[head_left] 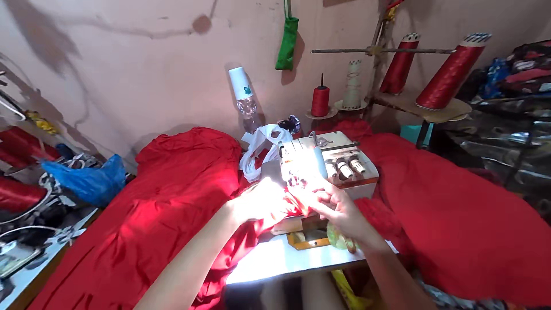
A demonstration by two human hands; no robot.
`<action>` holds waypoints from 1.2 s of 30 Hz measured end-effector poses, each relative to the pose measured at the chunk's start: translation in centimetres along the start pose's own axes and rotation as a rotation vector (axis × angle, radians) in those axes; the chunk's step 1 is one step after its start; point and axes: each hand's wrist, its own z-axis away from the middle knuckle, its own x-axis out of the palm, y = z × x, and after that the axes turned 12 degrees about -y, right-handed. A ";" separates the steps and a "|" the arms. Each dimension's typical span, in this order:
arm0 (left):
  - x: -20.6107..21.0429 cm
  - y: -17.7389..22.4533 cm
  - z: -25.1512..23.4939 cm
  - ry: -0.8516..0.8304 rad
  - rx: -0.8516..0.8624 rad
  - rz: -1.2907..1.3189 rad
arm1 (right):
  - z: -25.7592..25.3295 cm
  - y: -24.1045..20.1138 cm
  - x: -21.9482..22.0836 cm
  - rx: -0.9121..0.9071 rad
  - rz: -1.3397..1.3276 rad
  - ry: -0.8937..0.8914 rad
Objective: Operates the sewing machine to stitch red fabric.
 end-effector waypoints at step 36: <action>-1.0 -0.1 0.6 0.004 0.120 0.240 | -0.7 0.0 3.7 -0.040 0.347 -0.014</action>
